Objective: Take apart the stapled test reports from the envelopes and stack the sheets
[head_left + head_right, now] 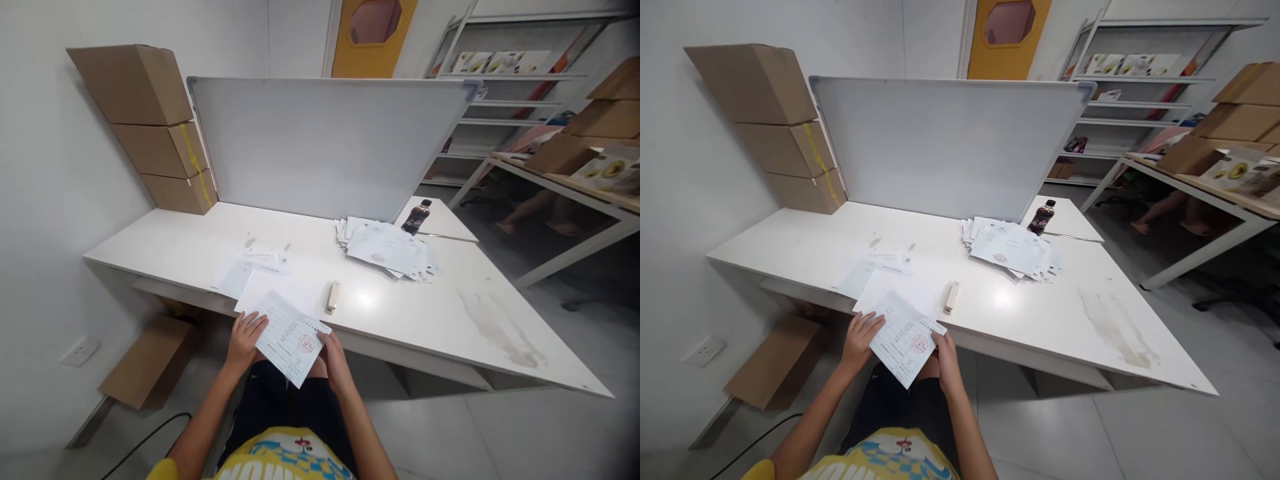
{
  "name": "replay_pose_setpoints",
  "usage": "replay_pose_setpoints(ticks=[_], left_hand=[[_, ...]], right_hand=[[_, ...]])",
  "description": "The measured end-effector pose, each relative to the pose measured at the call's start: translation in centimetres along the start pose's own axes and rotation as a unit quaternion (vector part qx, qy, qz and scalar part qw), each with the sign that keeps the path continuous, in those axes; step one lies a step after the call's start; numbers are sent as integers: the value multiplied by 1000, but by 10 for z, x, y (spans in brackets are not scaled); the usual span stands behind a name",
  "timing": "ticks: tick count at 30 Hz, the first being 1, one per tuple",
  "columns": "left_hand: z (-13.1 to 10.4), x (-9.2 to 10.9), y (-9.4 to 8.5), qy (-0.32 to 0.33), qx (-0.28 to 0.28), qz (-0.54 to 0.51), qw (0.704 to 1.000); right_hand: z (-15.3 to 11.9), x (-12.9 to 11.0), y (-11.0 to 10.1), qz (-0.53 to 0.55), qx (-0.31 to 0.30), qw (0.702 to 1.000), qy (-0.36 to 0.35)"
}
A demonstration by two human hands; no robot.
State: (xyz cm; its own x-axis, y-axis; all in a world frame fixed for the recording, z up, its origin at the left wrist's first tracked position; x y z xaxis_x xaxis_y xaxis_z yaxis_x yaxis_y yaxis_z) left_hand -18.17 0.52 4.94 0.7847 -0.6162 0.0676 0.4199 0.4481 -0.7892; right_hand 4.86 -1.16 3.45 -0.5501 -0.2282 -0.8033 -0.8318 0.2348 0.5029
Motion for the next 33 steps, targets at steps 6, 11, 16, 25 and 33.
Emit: replay_pose_setpoints(ticks=[6, 11, 16, 25, 33], left_hand=[[1, 5, 4, 21, -13, -1, 1000], [1, 2, 13, -12, -44, 37, 998], [1, -14, 18, -73, -35, 67, 994], [13, -41, 18, -132, 26, 68, 989], [42, -42, -6, -112, 92, -52, 988]], right_hand=[[4, 2, 4, 31, 27, 999, -23], [9, 5, 1, 43, 41, 998, -4], [6, 0, -5, 26, 69, 997, -29], [-21, -6, -60, -4, 159, 984, -78], [-41, -7, -91, 11, 203, 974, -103]])
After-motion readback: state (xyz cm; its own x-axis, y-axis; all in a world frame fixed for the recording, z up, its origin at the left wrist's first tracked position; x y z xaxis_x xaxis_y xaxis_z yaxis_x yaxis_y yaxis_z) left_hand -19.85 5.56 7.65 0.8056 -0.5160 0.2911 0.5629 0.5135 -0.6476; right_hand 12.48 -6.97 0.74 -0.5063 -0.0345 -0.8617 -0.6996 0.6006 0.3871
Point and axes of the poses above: each hand's wrist, its own z-axis towards the middle knuckle, its own y-axis out of the palm, x = y × z, the point moved 3 cm from there along z, towards the middle knuckle, and after that the axes turned 2 degrees about -x, right-handed, at the moved point
